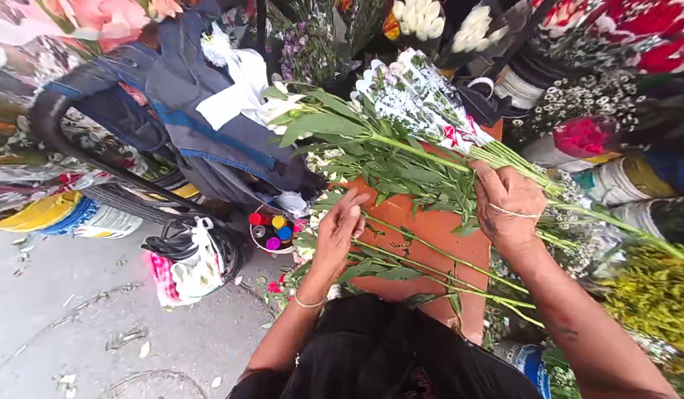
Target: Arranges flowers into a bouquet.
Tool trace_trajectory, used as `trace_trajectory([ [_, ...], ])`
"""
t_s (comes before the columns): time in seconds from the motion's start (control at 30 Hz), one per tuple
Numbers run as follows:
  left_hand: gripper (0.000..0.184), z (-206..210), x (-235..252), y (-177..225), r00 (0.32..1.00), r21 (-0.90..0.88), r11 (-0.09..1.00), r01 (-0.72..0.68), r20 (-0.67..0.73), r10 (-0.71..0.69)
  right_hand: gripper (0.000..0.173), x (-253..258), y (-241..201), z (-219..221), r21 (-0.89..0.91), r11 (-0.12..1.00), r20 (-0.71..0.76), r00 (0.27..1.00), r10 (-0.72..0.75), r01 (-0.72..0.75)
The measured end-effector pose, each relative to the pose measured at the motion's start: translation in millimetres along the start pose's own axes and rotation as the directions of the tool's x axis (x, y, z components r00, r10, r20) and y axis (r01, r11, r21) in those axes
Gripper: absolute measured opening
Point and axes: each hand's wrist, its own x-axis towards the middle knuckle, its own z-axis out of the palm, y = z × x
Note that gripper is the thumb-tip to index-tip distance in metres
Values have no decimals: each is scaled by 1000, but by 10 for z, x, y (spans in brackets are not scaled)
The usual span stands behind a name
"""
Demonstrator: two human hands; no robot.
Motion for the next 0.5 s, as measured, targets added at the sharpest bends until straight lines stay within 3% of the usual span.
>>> trace_trajectory([
  [0.07,37,357,278,89,997,-208,975,73,-12,-77,27,-95,-97,-216,52,998,29,999,-27,26],
  [0.17,31,713,426,245,998,-381,924,-37,-65,13,30,-264,-38,-494,181,984,152,988,-28,0],
  [0.23,30,947,393,258,995,-389,917,-85,-84,57,50,-294,14,-791,332,934,300,954,27,-130],
  [0.3,27,1218,320,203,994,-363,926,-105,-72,85,73,-293,-53,-1065,420,882,338,939,67,-215],
  [0.37,26,1507,231,156,995,-366,925,-98,-26,96,64,-359,-134,-1097,320,922,231,962,148,-219],
  [0.43,28,1692,149,137,996,-393,916,-80,7,89,33,-506,9,-925,88,946,166,941,294,-311],
  [0.5,27,1718,177,134,996,-380,921,-90,-24,87,40,-799,405,-803,-126,878,227,848,478,-461],
])
